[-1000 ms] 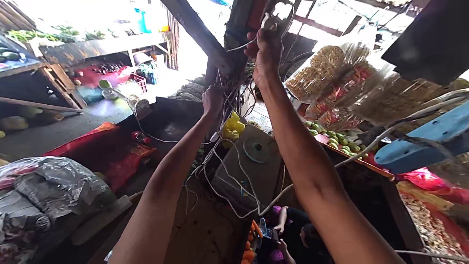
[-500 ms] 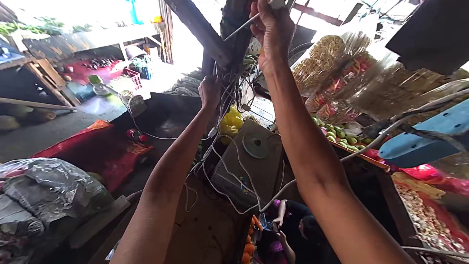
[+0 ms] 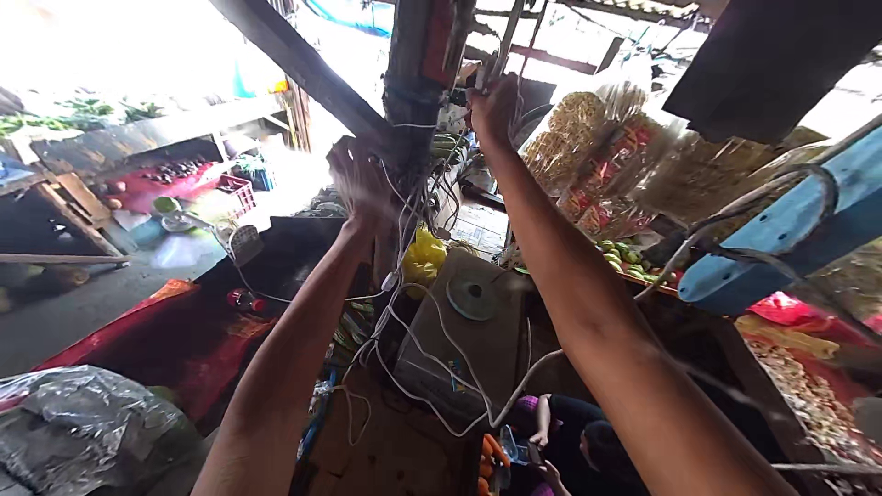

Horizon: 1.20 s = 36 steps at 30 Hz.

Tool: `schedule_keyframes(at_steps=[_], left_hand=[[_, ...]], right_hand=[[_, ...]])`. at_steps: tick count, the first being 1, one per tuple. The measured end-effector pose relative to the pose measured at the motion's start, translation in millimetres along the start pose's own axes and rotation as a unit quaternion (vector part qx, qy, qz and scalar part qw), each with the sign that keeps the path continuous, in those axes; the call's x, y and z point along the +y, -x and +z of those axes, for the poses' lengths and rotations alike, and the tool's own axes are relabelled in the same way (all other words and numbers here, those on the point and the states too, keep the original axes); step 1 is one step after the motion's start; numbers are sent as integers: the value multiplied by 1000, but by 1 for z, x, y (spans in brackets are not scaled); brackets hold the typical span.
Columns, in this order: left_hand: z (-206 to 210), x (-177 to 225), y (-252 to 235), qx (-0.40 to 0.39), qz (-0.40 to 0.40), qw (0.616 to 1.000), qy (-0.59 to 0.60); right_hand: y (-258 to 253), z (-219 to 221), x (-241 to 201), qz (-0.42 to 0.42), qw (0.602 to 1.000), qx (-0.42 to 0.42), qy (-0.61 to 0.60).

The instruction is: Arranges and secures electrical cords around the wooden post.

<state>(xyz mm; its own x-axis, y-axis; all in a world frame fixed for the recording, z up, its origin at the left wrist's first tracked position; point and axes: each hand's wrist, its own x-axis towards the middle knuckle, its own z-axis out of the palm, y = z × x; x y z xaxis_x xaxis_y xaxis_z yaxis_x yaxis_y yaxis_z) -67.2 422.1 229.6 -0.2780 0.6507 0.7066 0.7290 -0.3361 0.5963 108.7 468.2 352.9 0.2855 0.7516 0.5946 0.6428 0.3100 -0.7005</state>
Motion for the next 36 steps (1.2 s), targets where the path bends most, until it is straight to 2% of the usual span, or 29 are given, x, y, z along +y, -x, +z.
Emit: schedule_keyframes(at_steps=[3,5,10,14,19,25,29,32,34,35,36], left_hand=[[-13,-4,-27,-17,77,992,-99],[-16,-13,-44,-56,123,979,-153],[-23,-28,-60,-81,214,948,-222],[-29,-32,-60,-103,228,939,-235],[-29,-33,-59,-90,237,941,-224],[-27,-42,-61,-76,267,938,-208],[-28,-39,-61,-101,244,942,-208],[-24,-35,-50,-77,204,968,-126],[-15,-31,-29,-13,113,992,-47],[-9,-30,-19,-11,44,999,-9],[-1,-31,-14,-50,-33,998,24]], right_hand=[[9,-11,-15,-8,991,-21,131],[14,-16,-21,-11,981,-26,190],[9,-14,-16,-60,967,-31,244],[8,-10,-18,-69,955,-38,287],[7,-2,-25,-92,928,-36,360],[9,-2,-12,-126,927,-29,351],[17,-2,-8,-91,956,-20,279],[27,-3,-2,-78,984,52,150],[32,-5,1,-112,988,86,58],[33,-5,0,-136,986,97,18],[30,-4,-2,-162,982,98,-25]])
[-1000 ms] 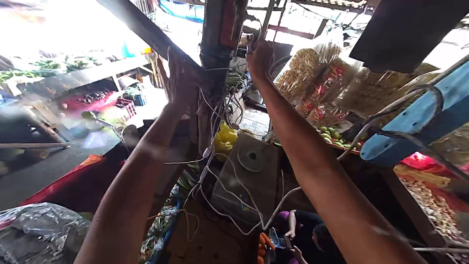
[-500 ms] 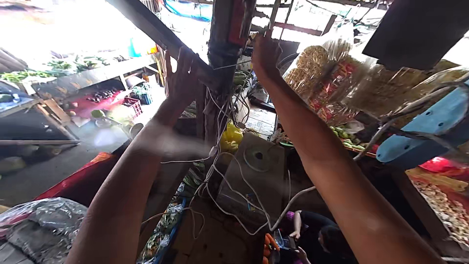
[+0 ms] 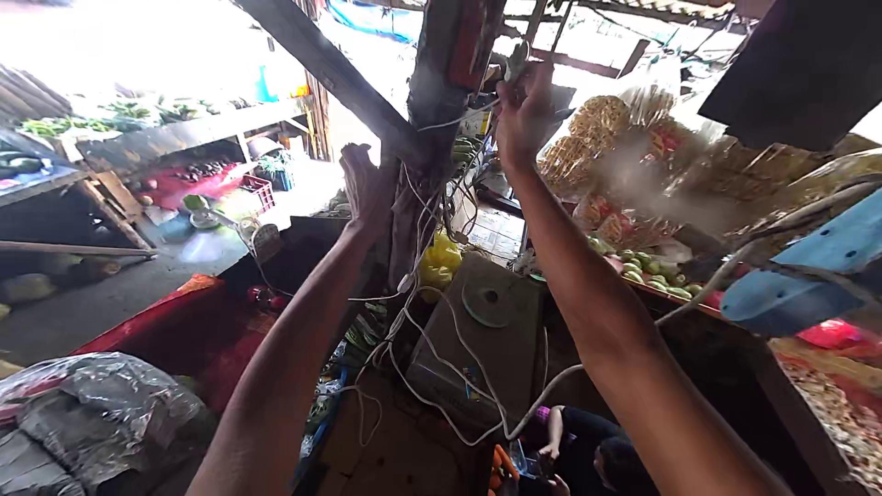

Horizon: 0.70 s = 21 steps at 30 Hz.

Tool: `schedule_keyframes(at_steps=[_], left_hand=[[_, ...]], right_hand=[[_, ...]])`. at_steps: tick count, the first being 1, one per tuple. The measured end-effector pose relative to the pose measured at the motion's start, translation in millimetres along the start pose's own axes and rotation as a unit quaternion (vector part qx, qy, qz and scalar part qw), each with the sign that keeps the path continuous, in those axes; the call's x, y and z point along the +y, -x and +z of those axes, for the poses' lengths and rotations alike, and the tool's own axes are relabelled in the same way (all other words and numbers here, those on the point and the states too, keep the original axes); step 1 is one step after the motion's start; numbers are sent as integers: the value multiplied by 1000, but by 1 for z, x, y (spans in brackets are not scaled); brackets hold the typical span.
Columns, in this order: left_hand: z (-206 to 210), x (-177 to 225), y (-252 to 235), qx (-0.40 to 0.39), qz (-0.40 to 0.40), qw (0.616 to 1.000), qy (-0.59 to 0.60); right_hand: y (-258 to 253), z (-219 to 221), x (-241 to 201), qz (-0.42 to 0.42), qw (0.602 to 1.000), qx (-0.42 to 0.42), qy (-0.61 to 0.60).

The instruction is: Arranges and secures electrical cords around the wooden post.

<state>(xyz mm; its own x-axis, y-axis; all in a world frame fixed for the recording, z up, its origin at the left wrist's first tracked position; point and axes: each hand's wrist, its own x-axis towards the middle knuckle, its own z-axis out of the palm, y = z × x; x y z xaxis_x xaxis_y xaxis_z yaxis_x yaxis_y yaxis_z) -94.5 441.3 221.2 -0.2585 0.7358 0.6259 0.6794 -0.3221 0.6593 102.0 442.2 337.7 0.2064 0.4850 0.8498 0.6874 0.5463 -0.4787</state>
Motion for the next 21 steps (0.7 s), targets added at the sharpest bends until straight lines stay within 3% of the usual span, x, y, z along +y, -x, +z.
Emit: schedule_keyframes(at_steps=[2,4,10,14,17,19,21], left_hand=[[23,-10,-3,-84,-101,990,50],[37,-16,-13,-122,-143,978,91],[52,-31,-29,-100,-148,961,209],[48,-23,-35,-93,-147,947,270],[44,-19,-42,-112,-110,975,158],[43,-20,-42,-111,-158,964,183],[44,-24,-35,-63,-254,918,299]], right_hand=[[-3,5,-8,-40,995,-1,-88],[-11,13,-24,-53,989,-21,-133],[-46,53,-60,-89,974,-130,-166],[-53,70,-84,-38,957,-208,-197],[-55,88,-91,6,942,-209,-263],[-52,101,-92,56,935,-211,-279],[-44,113,-90,109,938,-233,-231]])
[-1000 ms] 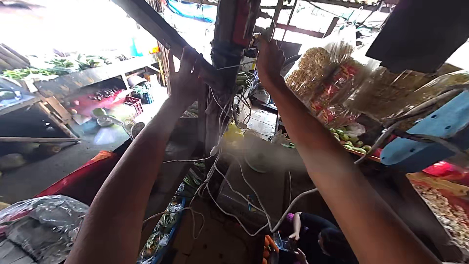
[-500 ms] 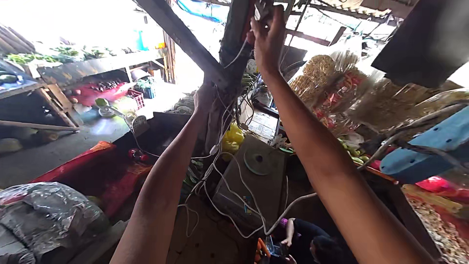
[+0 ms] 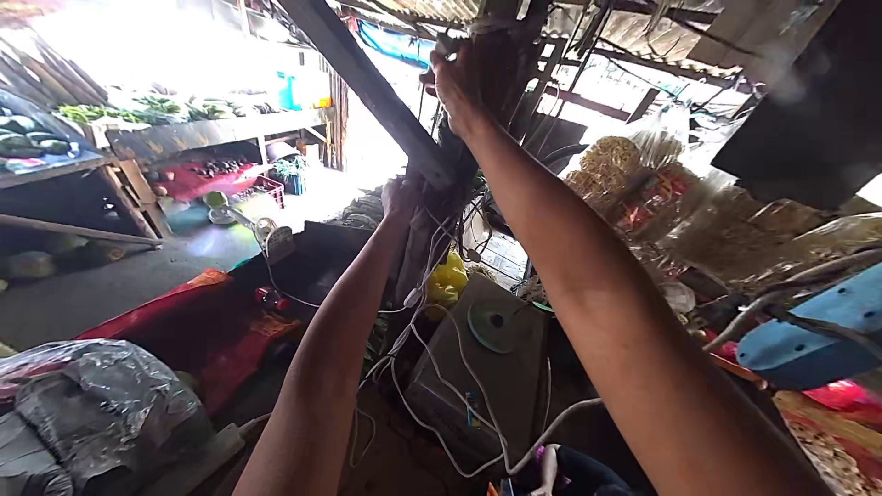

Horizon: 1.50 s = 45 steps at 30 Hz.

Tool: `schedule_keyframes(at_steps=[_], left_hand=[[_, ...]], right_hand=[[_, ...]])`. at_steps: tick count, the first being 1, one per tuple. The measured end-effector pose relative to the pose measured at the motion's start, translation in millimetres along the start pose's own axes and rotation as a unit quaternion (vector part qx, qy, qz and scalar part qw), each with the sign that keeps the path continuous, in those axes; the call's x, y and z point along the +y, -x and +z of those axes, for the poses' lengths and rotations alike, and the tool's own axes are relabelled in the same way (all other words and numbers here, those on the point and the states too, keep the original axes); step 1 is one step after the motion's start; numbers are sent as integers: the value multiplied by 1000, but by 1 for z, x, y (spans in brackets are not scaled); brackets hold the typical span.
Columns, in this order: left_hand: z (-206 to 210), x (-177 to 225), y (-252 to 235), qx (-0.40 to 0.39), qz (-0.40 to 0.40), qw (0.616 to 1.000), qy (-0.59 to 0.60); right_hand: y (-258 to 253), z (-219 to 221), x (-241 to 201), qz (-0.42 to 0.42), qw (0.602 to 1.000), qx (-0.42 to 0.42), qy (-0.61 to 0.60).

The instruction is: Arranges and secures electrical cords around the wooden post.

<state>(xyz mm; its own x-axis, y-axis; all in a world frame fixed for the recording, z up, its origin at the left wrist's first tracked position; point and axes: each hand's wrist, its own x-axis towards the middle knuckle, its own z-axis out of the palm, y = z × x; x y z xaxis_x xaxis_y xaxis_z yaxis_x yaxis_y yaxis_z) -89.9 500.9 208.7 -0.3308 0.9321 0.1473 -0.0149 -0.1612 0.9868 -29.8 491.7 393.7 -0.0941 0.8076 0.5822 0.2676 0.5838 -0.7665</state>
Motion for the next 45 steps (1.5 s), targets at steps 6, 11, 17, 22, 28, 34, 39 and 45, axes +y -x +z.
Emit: schedule_keyframes(at_steps=[6,11,17,22,28,34,39,45], left_hand=[[-43,1,12,-74,-28,950,303],[-87,4,35,-70,26,958,277],[-95,19,81,-96,171,973,122],[-71,50,100,-100,233,966,-50],[-36,74,109,-205,262,943,-20],[-6,1,102,-320,216,920,-67],[4,-47,116,-350,158,917,-108],[-26,-75,155,-283,120,942,-136]], right_hand=[[13,15,-5,112,981,-65,145],[57,-1,-25,36,925,-54,373],[111,8,0,212,944,-240,78],[109,-20,-17,29,942,-334,-14],[99,-65,-38,81,974,-166,-134],[103,-119,-62,12,987,-113,-112],[130,-146,-53,8,1000,-8,29],[178,-166,19,104,981,138,90]])
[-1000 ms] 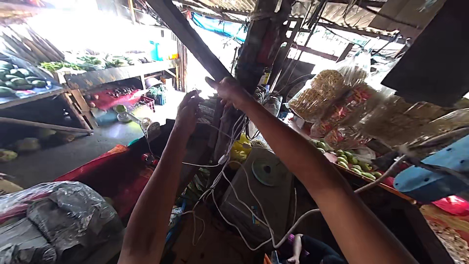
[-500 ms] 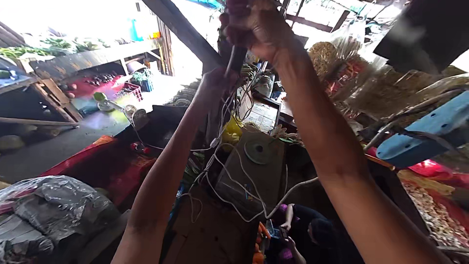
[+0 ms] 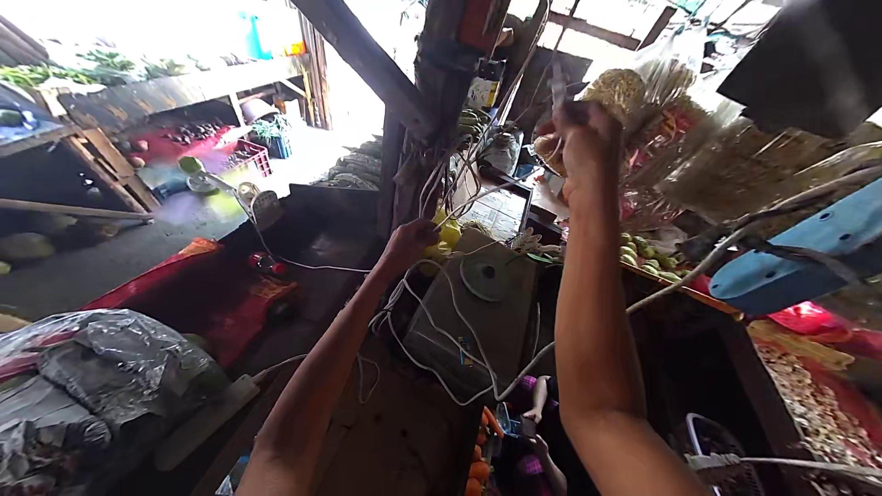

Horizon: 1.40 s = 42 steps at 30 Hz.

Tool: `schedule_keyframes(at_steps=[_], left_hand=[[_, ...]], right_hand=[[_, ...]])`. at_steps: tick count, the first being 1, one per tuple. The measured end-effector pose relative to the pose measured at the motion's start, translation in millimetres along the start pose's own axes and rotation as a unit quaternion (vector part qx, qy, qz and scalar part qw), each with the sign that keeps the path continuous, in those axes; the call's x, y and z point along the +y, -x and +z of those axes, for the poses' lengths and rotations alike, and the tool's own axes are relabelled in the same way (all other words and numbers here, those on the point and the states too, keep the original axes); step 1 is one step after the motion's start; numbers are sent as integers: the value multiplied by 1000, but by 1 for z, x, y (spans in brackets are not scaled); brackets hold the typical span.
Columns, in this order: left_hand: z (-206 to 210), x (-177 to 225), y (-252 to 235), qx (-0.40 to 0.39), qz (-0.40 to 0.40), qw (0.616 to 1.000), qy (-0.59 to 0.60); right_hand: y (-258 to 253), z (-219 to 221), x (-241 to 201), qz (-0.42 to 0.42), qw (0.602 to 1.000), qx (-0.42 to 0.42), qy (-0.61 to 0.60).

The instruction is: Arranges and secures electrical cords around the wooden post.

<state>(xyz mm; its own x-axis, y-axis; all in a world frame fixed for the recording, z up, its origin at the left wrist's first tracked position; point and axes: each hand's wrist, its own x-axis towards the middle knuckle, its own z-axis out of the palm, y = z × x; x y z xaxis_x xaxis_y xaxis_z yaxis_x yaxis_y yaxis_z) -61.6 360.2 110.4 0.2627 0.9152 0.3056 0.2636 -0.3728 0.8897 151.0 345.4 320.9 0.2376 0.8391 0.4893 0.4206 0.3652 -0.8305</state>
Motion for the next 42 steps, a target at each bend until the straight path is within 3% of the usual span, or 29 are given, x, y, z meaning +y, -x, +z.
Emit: schedule_keyframes(at_steps=[7,11,15,19,27,31,34,37,42], left_hand=[[-4,-47,23,0,-83,996,-10],[-18,-54,23,69,-56,996,-10],[-25,-41,2,97,-42,994,-12],[-26,-27,-6,65,-38,997,-8],[-16,-26,-4,-50,-65,992,-98],[-11,-55,19,5,1,989,-148],[-13,-54,21,51,-8,989,-139],[-18,-38,14,51,-74,989,-117],[-12,-54,27,-62,-101,982,-145]], right_hand=[[38,17,49,177,981,20,-83],[39,24,51,143,975,20,-170],[38,21,30,89,981,11,-175],[31,15,18,43,984,-2,-173],[36,13,9,48,986,-42,-154],[64,7,5,15,982,-70,-174],[76,1,7,-2,982,-90,-167],[73,-2,11,28,985,-66,-158],[63,16,40,151,982,-91,-66]])
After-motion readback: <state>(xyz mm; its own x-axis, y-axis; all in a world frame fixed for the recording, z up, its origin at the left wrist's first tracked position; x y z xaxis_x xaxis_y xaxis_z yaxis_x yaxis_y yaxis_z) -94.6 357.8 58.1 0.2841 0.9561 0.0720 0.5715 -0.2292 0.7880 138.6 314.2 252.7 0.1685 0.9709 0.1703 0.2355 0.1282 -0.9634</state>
